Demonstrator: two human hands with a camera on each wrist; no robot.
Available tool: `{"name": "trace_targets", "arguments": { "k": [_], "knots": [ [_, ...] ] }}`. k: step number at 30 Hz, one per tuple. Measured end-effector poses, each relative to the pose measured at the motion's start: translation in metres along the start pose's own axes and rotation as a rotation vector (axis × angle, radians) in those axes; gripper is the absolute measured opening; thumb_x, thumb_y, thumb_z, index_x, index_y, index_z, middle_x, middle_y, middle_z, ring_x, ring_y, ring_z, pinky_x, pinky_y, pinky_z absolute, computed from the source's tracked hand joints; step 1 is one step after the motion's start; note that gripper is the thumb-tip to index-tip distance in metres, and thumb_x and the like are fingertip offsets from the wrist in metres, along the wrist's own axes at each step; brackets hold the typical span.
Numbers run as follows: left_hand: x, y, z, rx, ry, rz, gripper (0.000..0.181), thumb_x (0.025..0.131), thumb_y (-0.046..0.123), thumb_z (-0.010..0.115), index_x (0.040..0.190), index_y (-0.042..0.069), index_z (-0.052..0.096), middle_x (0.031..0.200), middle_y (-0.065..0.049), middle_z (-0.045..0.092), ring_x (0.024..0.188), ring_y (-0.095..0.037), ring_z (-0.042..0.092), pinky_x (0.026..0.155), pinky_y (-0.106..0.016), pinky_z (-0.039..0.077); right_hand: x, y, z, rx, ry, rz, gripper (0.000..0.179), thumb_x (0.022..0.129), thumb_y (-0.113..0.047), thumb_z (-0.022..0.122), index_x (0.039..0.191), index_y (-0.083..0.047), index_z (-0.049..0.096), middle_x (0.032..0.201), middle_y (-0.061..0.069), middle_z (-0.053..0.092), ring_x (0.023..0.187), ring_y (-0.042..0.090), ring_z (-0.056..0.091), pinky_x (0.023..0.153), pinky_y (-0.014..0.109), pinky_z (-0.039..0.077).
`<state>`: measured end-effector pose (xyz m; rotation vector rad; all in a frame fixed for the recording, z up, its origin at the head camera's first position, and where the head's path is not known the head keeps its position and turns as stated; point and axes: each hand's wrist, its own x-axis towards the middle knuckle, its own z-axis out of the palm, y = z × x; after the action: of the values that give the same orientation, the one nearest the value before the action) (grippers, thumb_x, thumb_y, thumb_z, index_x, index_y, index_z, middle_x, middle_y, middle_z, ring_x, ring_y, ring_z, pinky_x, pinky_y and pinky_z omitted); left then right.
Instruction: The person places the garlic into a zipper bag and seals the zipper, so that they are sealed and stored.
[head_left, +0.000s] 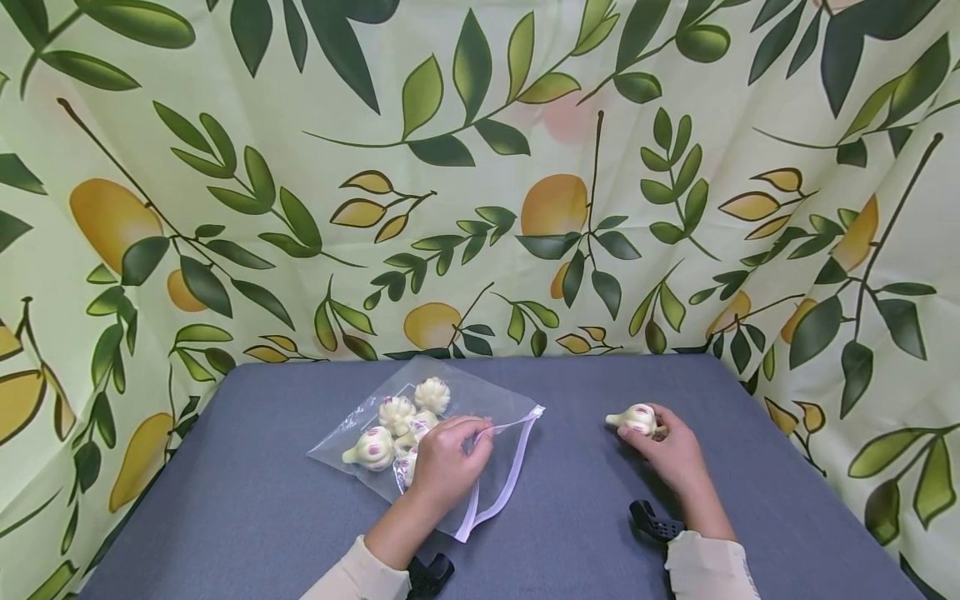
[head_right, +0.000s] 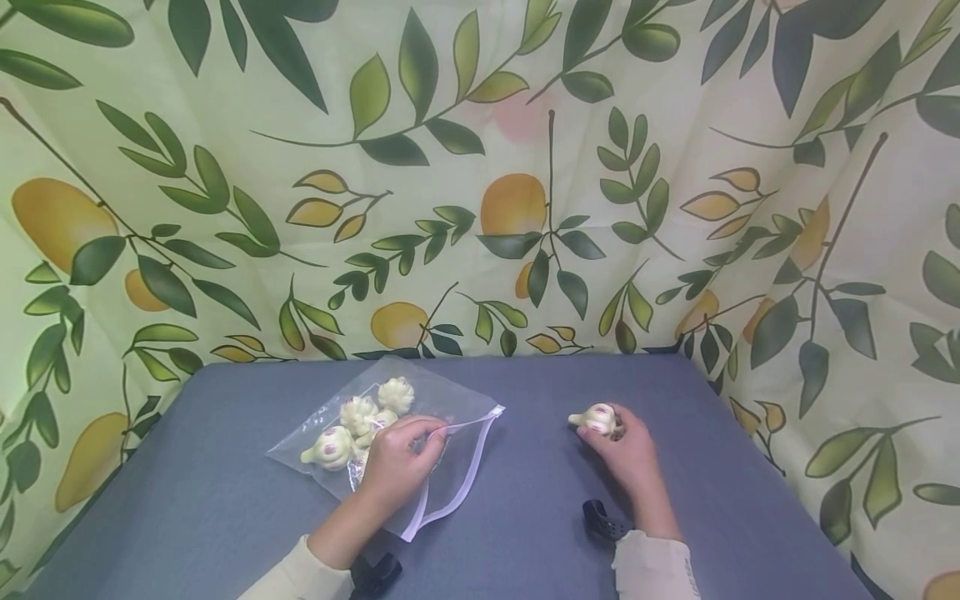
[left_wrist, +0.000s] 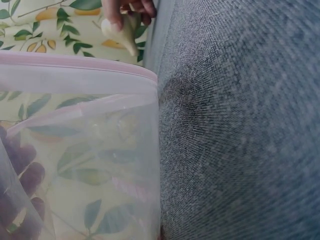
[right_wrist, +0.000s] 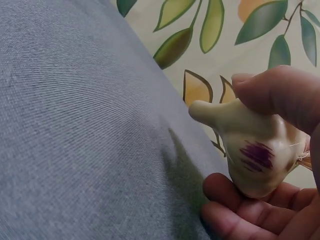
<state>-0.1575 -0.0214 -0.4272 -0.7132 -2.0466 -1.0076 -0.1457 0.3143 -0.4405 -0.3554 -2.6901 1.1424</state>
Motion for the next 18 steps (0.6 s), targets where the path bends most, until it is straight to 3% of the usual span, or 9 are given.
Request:
{"name": "trace_targets", "arguments": {
  "k": [6,12,18],
  "knots": [
    [0.0007,0.0006,-0.0004,0.001,0.005,0.001,0.008,0.077,0.014,0.069,0.082,0.015,0.075,0.085,0.006,0.072,0.082,-0.007,0.068,0.075,-0.022,0.053,-0.0013,-0.004,0.0007,0.036,-0.057,0.03,0.084,0.079,-0.052,0.067,0.142,-0.008,0.034,0.102,0.017,0.059,0.067,0.015,0.06,0.057,0.027,0.047],
    [0.0007,-0.0002,0.0005,0.009,0.024,0.021,0.008,0.075,0.012,0.071,0.081,0.014,0.075,0.085,0.006,0.072,0.081,-0.008,0.068,0.074,-0.023,0.053,0.0,-0.0053,0.0057,0.063,-0.058,-0.034,0.076,0.083,-0.049,0.065,0.142,-0.012,0.034,0.093,0.015,0.057,0.06,0.015,0.056,0.054,0.028,0.048],
    [0.0009,0.0,-0.0002,0.011,0.018,0.015,0.007,0.075,0.012,0.071,0.081,0.013,0.075,0.084,0.005,0.073,0.082,-0.008,0.068,0.074,-0.023,0.053,-0.0005,-0.0098,0.0095,0.125,-0.073,-0.093,0.07,0.085,-0.032,0.068,0.142,-0.008,0.035,0.115,0.021,0.049,0.063,0.015,0.055,0.052,0.029,0.05]
  ]
}}
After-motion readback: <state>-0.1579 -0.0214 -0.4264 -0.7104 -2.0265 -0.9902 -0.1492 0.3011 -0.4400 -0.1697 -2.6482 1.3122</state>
